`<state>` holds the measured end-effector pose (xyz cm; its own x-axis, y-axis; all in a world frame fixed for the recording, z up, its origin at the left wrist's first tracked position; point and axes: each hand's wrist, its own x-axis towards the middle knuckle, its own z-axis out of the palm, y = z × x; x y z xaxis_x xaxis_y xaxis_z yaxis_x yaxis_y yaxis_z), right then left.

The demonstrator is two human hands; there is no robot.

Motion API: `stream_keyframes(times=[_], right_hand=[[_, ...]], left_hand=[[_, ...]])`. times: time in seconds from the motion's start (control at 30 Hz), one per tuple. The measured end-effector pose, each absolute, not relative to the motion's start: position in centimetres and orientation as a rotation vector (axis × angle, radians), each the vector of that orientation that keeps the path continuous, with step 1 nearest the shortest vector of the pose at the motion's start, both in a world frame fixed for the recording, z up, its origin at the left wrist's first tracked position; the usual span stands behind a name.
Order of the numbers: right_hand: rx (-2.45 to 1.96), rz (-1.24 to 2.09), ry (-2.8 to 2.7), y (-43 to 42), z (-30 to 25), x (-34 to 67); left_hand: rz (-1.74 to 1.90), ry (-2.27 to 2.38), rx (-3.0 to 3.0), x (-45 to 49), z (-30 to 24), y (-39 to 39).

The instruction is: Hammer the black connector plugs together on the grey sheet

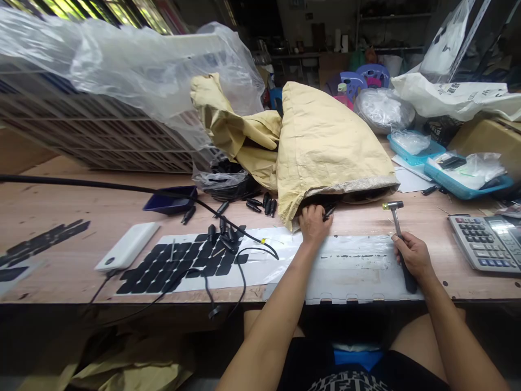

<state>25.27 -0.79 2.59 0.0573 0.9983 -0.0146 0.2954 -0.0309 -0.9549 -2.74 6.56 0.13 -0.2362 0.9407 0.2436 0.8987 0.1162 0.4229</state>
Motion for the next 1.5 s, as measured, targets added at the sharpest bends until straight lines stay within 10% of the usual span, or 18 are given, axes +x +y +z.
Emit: stream_keyframes(times=[0.43, 0.7, 1.5], right_hand=[[-1.449, 1.035, -1.349, -0.9, 2.5, 25.2], [-1.426, 1.036, -1.349, -0.9, 2.2, 25.5], [-1.704, 0.637, -1.741, -12.8, 5.6, 20.8]], left_hand=[[1.266, 2.012, 2.014, -1.7, 2.2, 3.3], [0.736, 1.342, 2.528, 5.1, 1.3, -1.9], [0.945, 1.359, 1.915, 1.5, 0.2, -1.6]])
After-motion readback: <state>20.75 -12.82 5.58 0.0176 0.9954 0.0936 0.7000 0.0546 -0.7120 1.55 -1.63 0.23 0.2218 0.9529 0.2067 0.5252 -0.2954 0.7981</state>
